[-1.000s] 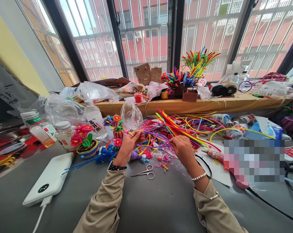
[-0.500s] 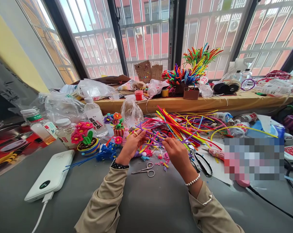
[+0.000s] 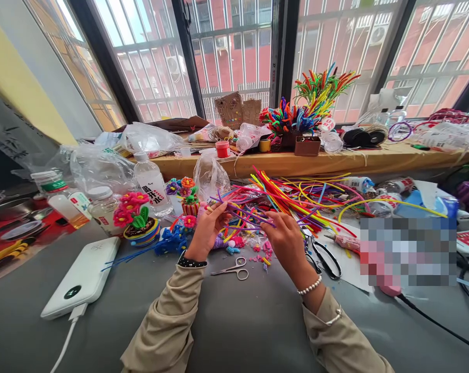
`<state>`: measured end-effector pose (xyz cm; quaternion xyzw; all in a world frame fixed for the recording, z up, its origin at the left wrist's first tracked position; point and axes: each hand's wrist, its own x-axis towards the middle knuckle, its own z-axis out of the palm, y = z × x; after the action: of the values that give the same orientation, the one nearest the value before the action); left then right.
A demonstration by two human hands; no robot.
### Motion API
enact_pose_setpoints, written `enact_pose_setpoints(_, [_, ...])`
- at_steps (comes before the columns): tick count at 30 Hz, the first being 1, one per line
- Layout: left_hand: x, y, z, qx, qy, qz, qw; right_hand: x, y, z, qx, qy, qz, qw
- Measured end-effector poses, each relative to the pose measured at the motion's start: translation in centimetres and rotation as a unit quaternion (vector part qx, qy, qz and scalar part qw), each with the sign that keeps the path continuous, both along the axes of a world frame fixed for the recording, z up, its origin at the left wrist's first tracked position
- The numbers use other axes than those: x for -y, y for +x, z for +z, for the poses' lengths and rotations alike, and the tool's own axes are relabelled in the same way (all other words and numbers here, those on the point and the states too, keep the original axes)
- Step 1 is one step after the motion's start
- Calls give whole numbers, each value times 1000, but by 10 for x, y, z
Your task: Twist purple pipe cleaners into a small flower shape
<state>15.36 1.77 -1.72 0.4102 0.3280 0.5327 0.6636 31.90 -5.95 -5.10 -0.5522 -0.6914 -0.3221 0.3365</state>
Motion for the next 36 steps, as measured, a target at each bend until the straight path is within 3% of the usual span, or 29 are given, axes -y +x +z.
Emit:
enact_pose_setpoints(4, [-2,0,-1,10,0,36,999,4,5,6,7,32,-70,997])
enact_pose_setpoints(9, [-3,0,-1,30,6,54,998,6,13,8,28,22,-64,997])
enact_pose_setpoints(13, [-2,0,-1,8,0,52,999,6,14,7,-59,27,-26,998])
enact_pose_setpoints(16, [-1,0,-2,-46,-12,41,998,5,11,6,-199,14,30,979])
enact_pose_setpoints(19, [0,0,-2,-109,-8,24,994,3,7,5,-414,-19,93,905])
enact_pose_setpoints(22, [1,1,-3,-146,18,-1,989,1,4,6,-610,-30,170,773])
enact_pose_setpoints(25, [0,3,-3,-164,29,3,986,-1,3,9,-720,-15,242,650])
enact_pose_setpoints(27, [0,4,-4,-177,35,6,984,-1,2,12,-750,-21,271,603])
enact_pose_setpoints(31, [-3,5,-6,-190,55,-10,980,-1,2,13,-754,-45,287,589])
enact_pose_setpoints(36, [-3,6,-8,-220,54,-13,974,-1,2,8,-717,-102,270,635])
